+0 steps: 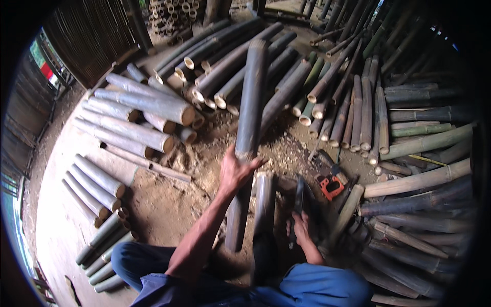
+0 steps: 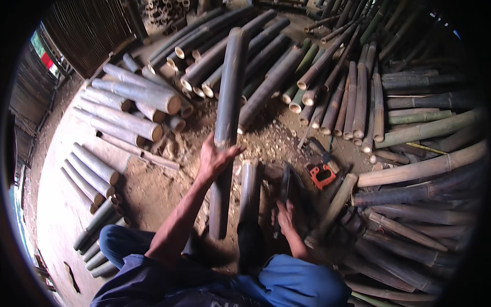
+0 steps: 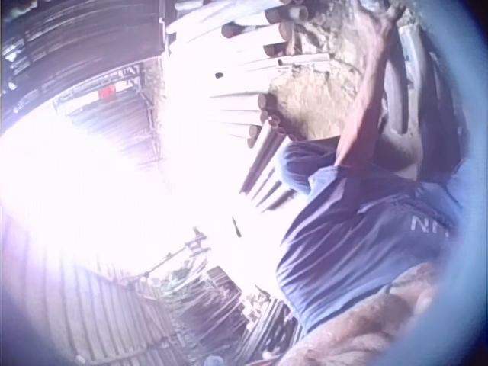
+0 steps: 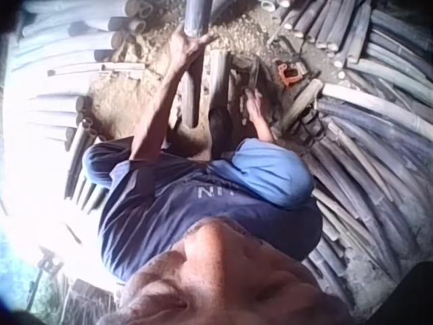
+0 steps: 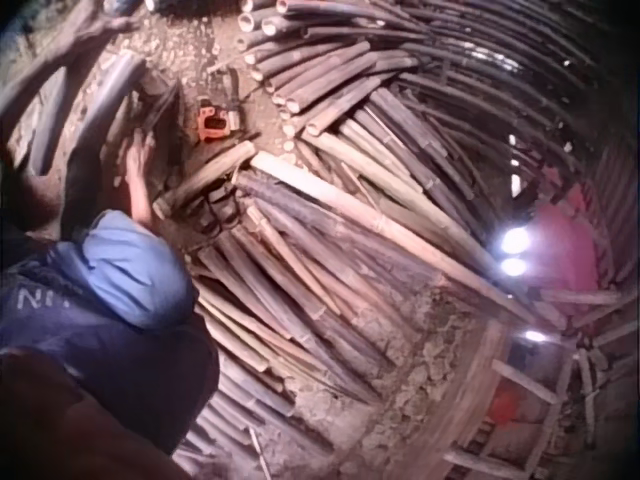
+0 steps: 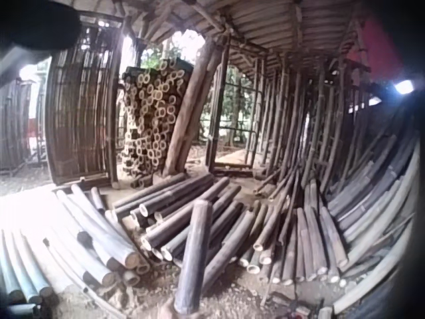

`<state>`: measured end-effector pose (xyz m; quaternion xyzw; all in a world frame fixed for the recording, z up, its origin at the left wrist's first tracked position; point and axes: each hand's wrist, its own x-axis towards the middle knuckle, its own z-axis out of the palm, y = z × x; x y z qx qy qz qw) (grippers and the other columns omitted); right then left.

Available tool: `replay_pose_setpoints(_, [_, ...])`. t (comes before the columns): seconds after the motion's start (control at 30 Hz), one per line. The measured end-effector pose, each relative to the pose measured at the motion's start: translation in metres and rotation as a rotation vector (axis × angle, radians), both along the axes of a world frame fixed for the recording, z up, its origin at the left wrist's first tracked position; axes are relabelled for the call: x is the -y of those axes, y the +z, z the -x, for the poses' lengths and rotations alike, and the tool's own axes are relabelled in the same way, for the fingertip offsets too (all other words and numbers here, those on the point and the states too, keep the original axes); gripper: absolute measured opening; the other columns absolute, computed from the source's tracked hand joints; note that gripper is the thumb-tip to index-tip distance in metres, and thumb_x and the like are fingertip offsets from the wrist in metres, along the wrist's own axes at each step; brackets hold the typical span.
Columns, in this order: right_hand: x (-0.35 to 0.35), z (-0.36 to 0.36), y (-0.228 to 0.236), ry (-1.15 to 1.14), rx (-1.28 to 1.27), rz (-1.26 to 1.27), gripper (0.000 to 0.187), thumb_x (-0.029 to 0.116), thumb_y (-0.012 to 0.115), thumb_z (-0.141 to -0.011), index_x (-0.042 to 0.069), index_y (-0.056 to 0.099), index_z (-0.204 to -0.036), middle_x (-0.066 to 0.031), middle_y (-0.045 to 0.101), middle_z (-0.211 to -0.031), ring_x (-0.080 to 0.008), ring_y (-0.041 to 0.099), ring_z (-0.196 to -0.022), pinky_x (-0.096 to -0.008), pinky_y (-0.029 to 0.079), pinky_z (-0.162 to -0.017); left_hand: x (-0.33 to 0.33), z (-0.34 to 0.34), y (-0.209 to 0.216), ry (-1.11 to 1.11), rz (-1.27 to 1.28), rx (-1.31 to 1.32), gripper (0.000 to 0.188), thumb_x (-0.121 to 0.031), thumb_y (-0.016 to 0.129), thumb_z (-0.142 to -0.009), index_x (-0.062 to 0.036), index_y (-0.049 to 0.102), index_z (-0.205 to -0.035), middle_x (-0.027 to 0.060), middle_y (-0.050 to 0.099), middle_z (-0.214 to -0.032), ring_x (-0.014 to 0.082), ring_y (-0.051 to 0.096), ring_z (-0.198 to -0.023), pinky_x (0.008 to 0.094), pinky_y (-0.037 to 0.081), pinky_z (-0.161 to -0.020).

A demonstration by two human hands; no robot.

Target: The person processes bamboo stalks by hand and with a knife, scraping the outer layer and moving the stalks to different stacks on the ground.

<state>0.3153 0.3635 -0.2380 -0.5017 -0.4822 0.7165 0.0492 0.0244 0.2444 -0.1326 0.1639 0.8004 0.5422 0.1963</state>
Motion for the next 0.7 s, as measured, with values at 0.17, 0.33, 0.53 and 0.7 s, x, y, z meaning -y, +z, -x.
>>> replay_pose_setpoints(0.17, [-0.005, 0.005, 0.051, 0.130, -0.164, 0.023, 0.019, 0.012, 0.061, -0.095, 0.000, 0.058, -0.110, -0.0037, 0.056, -0.074, -0.0143, 0.056, -0.058, -0.0311, 0.049, -0.049, -0.063, -0.054, 0.100, -0.145, -0.248, -0.146, 0.063, -0.023, 0.091, -0.071, -0.0051, 0.049, -0.114, 0.0236, 0.071, -0.096, 0.0424, 0.072, -0.083, 0.0498, 0.058, -0.074])
replay_pose_setpoints(0.33, [-0.008, 0.008, 0.047, 0.293, -0.208, -0.197, 0.022, 0.009, 0.067, -0.093, 0.002, 0.062, -0.113, -0.0033, 0.060, -0.083, -0.0130, 0.057, -0.060, -0.0303, 0.049, -0.053, -0.074, -0.121, 0.151, -0.374, -0.480, -0.389, 0.070, -0.013, 0.092, -0.062, -0.0023, 0.048, -0.114, 0.0166, 0.060, -0.103, 0.0366, 0.061, -0.100, 0.0468, 0.046, -0.086])
replay_pose_setpoints(0.53, [-0.008, 0.023, 0.060, 0.283, -0.022, -0.435, 0.023, 0.014, 0.066, -0.095, 0.003, 0.062, -0.116, -0.0058, 0.066, -0.086, -0.0159, 0.060, -0.063, -0.0331, 0.052, -0.057, -0.071, -0.155, 0.138, -0.366, -0.580, -0.553, 0.083, -0.015, 0.082, -0.061, 0.0002, 0.052, -0.137, 0.0092, 0.056, -0.103, 0.0289, 0.058, -0.096, 0.0427, 0.043, -0.082])
replay_pose_setpoints(0.7, [-0.020, 0.030, 0.058, 0.302, 0.003, -0.491, 0.024, 0.014, 0.065, -0.096, 0.003, 0.062, -0.117, -0.0077, 0.066, -0.086, -0.0193, 0.061, -0.065, -0.0356, 0.052, -0.059, -0.068, -0.156, 0.133, -0.276, -0.589, -0.572, 0.054, -0.022, 0.068, -0.072, -0.0012, 0.065, -0.121, 0.0087, 0.061, -0.106, 0.0216, 0.060, -0.094, 0.0386, 0.044, -0.079])
